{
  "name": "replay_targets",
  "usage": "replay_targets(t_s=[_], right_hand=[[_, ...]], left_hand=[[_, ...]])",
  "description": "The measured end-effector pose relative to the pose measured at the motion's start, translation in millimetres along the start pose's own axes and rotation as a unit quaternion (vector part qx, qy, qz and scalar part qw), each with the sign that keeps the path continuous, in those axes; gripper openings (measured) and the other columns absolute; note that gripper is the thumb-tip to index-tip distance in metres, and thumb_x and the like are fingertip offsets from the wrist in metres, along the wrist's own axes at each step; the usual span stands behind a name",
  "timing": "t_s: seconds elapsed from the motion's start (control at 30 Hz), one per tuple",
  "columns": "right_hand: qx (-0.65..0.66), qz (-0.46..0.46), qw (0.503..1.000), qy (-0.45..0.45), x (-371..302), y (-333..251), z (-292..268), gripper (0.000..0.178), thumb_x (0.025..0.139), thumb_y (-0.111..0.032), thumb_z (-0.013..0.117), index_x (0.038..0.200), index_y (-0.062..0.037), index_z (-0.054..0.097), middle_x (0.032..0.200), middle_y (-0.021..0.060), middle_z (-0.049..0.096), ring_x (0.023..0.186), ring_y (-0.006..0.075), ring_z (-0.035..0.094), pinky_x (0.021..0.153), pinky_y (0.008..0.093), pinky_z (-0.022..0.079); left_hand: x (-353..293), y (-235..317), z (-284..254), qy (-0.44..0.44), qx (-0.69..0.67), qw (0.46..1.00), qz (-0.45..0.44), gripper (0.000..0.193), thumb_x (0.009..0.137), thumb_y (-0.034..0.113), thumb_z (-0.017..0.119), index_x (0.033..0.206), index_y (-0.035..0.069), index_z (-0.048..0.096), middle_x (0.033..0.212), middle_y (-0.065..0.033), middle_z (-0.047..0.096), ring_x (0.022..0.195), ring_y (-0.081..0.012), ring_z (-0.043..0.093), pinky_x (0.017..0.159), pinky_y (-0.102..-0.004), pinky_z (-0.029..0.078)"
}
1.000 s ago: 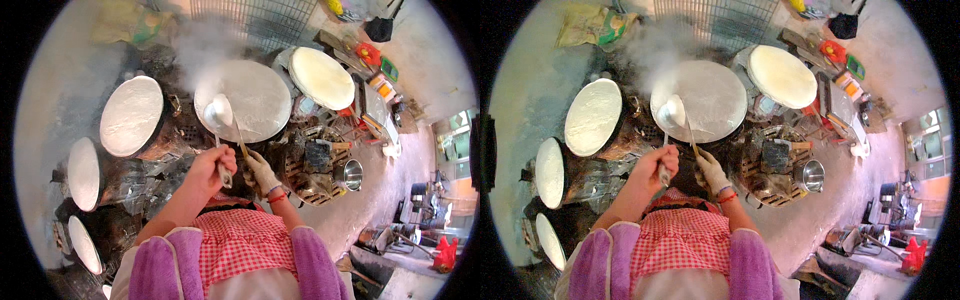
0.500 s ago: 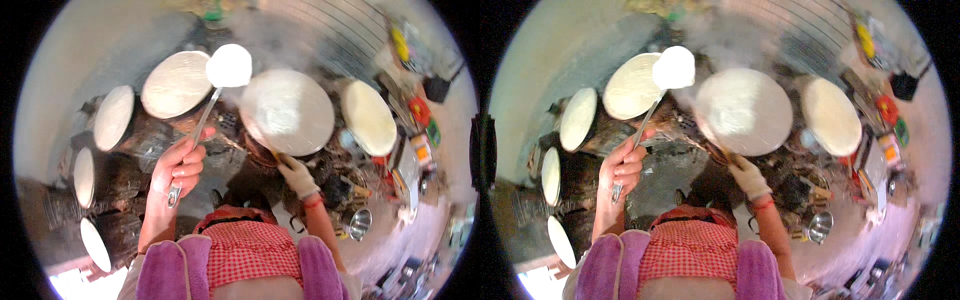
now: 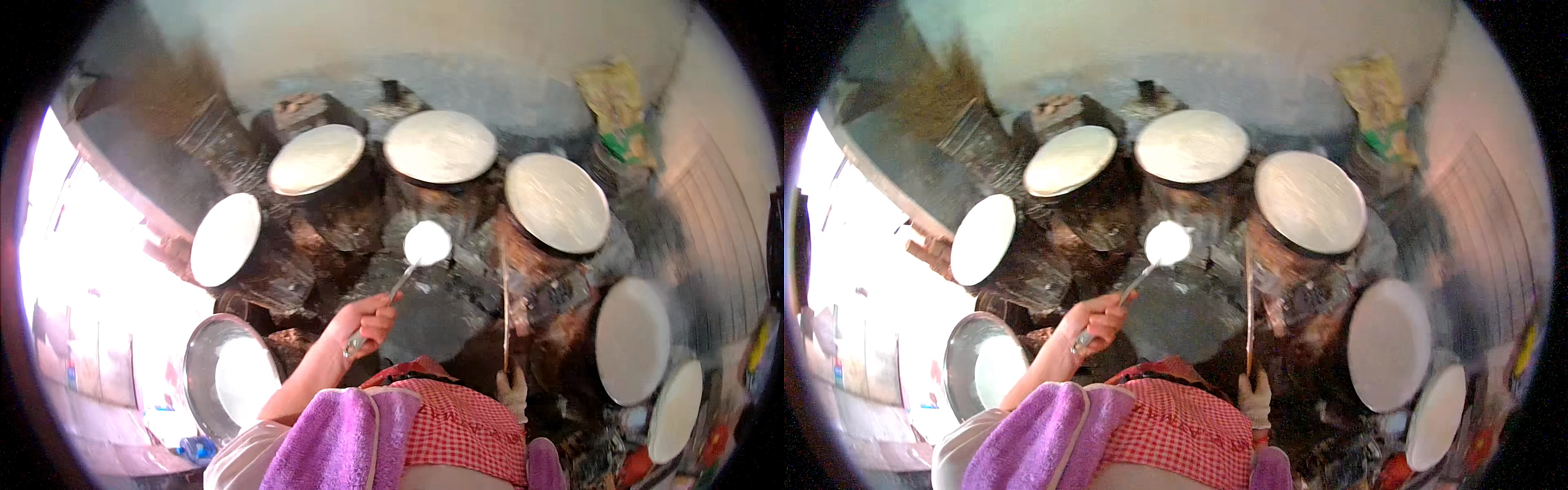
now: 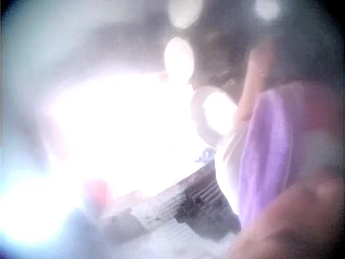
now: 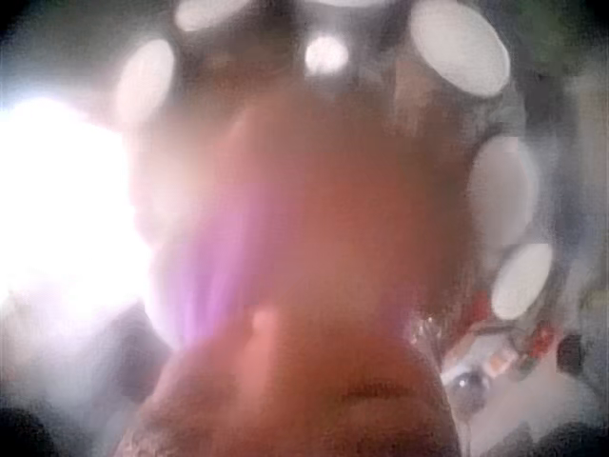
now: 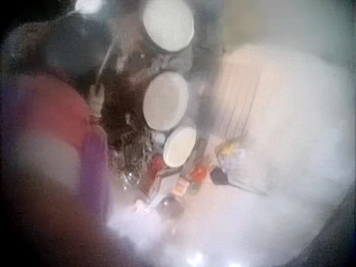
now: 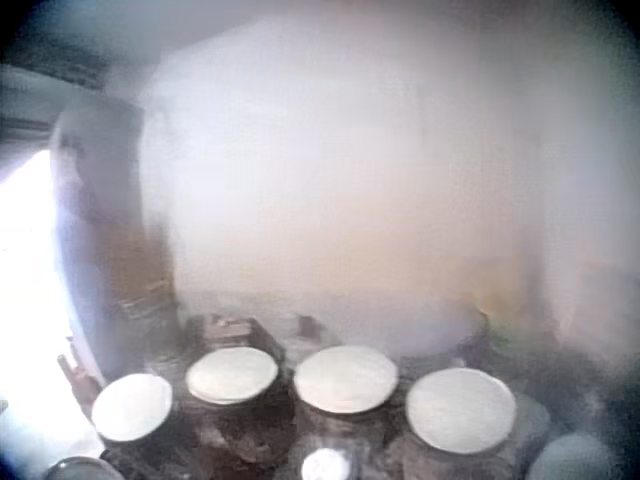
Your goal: The person ladles batter onto multiple hot plates, spreads it into thin circles using a wooden tool, and flips the cooked flatbreads by hand and with the tool.
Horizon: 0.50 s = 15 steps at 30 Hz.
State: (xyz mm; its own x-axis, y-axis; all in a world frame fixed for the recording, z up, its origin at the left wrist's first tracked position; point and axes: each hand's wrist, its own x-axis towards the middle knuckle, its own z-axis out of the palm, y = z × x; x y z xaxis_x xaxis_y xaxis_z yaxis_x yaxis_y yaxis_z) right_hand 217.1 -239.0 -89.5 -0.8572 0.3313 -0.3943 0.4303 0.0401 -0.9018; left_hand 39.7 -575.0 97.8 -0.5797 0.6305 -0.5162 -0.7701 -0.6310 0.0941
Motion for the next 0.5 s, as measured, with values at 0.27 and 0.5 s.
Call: replay_targets(t_s=[0.27,0.5], right_hand=[[-0.112,-0.115,0.976,-0.148,111,-79,180,0.055,0.097,-0.02,0.062,0.148,-0.0065,0.045,0.139,0.0128,0.056,0.126,0.0281,0.054,0.108,0.0379,0.04],[-0.204,-0.255,0.934,-0.142,238,-202,333,0.048,0.095,-0.021,0.061,0.141,-0.0101,0.052,0.139,0.0197,0.056,0.123,0.0357,0.059,0.1,0.0415,0.048]], left_hand=[[-123,88,-124,-0.071,-0.244,0.962,0.101,0.029,0.107,0.014,0.045,0.132,0.001,0.05,0.073,0.0015,0.036,0.051,-0.0045,0.034,0.039,-0.0187,0.031],[-160,162,-137,-0.046,-0.153,0.954,0.252,0.037,0.104,0.01,0.046,0.141,0.003,0.048,0.073,0.0003,0.037,0.049,-0.0049,0.034,0.036,-0.0189,0.028]])
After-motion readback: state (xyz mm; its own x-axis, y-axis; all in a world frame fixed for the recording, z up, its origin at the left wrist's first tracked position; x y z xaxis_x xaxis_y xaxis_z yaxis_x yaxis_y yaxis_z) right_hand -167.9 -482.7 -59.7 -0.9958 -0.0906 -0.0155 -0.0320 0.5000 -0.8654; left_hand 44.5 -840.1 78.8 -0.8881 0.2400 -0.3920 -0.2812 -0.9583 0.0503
